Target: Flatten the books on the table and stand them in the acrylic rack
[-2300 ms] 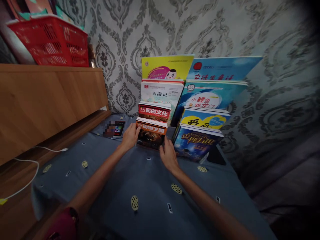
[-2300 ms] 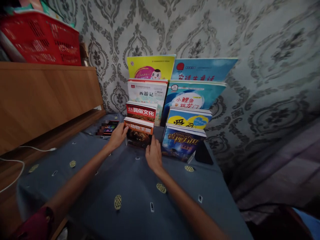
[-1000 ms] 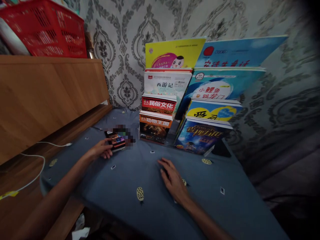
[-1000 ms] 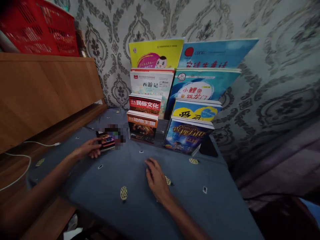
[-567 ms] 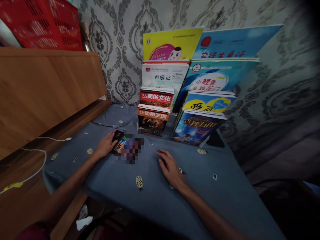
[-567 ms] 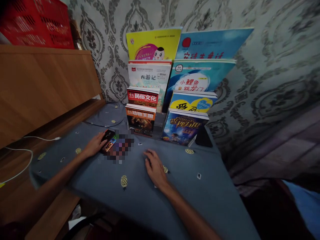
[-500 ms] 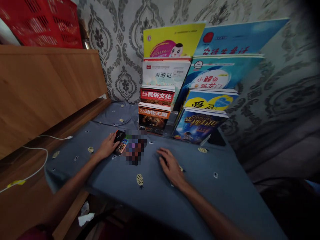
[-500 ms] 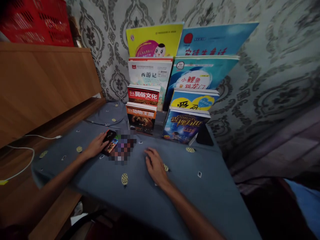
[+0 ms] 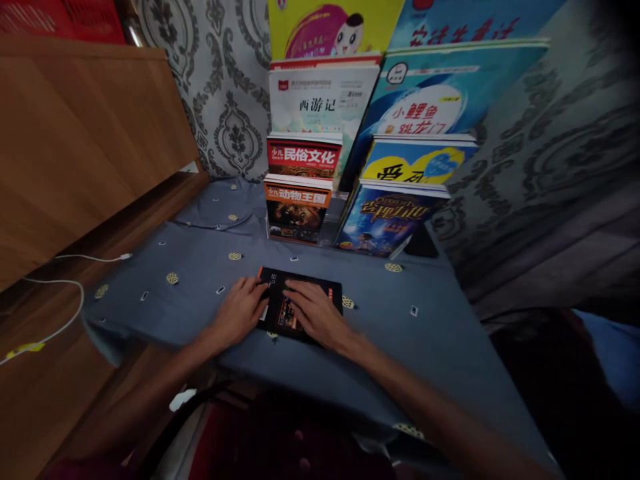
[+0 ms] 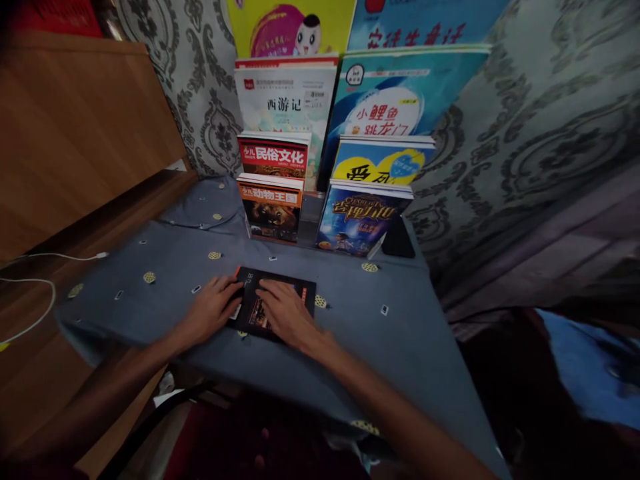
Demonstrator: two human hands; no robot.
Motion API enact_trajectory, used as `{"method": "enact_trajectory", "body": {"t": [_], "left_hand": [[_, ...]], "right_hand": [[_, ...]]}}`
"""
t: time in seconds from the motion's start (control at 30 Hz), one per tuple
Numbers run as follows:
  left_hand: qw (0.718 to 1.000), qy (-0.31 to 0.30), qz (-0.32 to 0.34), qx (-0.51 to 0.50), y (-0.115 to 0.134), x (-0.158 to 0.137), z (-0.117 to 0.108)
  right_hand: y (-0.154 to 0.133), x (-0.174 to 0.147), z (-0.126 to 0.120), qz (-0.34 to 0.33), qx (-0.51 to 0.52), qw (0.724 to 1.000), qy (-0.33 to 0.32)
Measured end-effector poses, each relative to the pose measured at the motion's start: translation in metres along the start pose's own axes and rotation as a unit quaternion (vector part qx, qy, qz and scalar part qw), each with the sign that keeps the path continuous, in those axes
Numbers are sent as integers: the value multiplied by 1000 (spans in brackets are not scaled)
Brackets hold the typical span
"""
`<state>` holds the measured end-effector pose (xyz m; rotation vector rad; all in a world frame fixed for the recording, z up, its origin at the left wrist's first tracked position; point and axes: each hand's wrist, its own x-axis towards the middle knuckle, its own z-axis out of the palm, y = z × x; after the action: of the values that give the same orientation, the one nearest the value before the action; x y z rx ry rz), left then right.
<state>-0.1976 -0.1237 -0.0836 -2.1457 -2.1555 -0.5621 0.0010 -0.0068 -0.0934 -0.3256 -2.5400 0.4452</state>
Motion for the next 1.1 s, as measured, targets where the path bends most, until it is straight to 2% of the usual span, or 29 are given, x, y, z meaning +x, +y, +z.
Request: {"method": "enact_trajectory", "body": {"t": [0.1, 0.2, 0.33, 0.6, 1.1], "left_hand": [[1000, 6, 5, 16, -8, 8, 1], [1000, 23, 9, 12, -17, 10, 10], [999, 39, 19, -17, -22, 7, 17], [999, 35, 26, 12, -18, 8, 15], [999, 17, 24, 40, -17, 8, 11]], "right_hand": [[-12, 8, 6, -25, -22, 997, -63], [-22, 20, 15, -22, -38, 993, -113], [-27, 35, 25, -16, -39, 988, -149], [-13, 29, 23, 41, -23, 993, -109], [21, -42, -22, 151, -97, 982, -52]]}}
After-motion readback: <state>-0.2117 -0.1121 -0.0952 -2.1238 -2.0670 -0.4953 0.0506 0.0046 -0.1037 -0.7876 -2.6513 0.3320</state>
